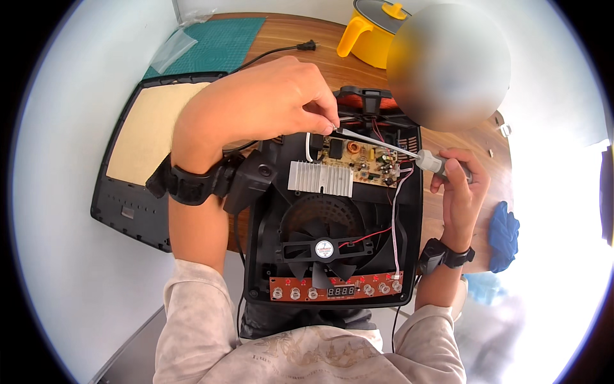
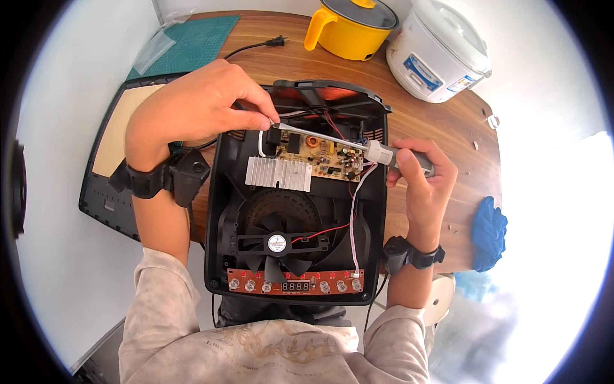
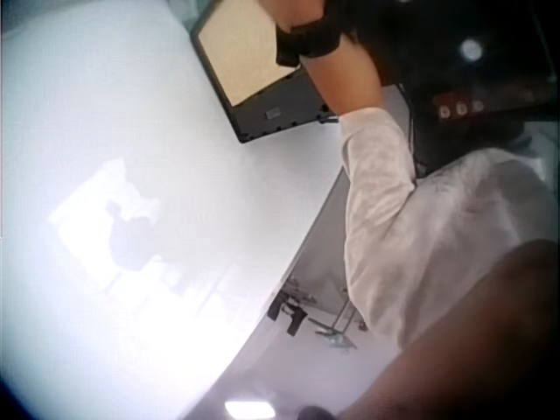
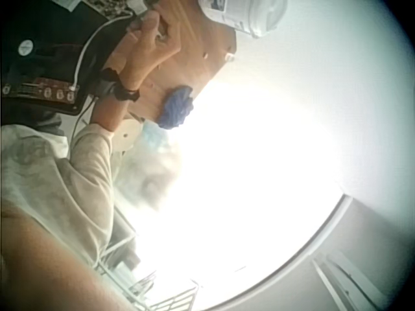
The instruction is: The person uses a screwdriver to tighten screws on a circuit board inside an open black appliance. They then place a red fan blade onto the central motor shaft and spin it by hand.
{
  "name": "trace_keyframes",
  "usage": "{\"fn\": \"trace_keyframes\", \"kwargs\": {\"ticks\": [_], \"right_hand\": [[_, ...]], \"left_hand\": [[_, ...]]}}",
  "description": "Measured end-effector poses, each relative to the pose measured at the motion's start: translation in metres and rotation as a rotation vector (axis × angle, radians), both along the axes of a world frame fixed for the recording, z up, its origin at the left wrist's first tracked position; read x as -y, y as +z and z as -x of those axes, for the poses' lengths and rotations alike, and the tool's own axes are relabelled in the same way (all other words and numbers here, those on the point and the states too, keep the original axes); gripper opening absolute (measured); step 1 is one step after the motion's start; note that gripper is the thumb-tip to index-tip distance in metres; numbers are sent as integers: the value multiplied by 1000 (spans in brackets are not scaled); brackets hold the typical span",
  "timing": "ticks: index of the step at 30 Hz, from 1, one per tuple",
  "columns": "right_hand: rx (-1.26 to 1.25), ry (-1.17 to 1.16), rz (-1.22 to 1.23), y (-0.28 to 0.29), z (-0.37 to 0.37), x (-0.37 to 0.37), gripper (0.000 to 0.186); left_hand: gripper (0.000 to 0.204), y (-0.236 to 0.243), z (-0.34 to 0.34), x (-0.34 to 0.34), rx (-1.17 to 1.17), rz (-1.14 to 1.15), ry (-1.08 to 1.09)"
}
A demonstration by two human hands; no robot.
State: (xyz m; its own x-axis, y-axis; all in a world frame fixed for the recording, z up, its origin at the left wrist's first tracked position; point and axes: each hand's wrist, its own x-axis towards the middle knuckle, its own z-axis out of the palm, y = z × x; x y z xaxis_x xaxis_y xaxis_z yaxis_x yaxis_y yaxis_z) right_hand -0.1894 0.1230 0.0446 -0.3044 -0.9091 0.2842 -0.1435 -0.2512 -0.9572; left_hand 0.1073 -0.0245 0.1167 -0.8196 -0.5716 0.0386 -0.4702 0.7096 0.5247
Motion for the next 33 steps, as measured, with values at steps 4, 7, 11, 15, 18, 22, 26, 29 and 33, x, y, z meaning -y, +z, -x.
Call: {"fn": "trace_keyframes", "kwargs": {"ticks": [4, 7, 11, 15, 18, 22, 26, 29, 33], "right_hand": [[-4, 4, 16, 2, -1, 1, 24], [-19, -3, 38, 1, -1, 0, 24], [-46, -12, 67, -1, -1, -2, 25], [-67, -5, 99, -2, -1, -3, 24], [-63, 11, 114, -3, 0, -3, 23], [-75, 35, 132, -6, 3, -3, 22], [-75, 47, 155, -6, 4, -4, 20], [-85, 50, 168, -4, 2, -4, 20], [-96, 64, 179, -4, 2, -2, 20]], "left_hand": [[23, 1, 0, 0, 2, -54, -10], [23, 3, 1, 0, 31, -60, -2], [24, 5, 1, 2, 62, -78, -17], [25, 2, -2, 4, 39, -61, -46], [25, 2, -2, 2, 25, -83, -10], [24, 4, -2, 3, 36, -87, -45], [22, 3, -3, 4, -5, -115, -41], [21, 3, -4, 4, -5, -128, -37], [20, -4, -6, 6, -57, -81, -46]]}}
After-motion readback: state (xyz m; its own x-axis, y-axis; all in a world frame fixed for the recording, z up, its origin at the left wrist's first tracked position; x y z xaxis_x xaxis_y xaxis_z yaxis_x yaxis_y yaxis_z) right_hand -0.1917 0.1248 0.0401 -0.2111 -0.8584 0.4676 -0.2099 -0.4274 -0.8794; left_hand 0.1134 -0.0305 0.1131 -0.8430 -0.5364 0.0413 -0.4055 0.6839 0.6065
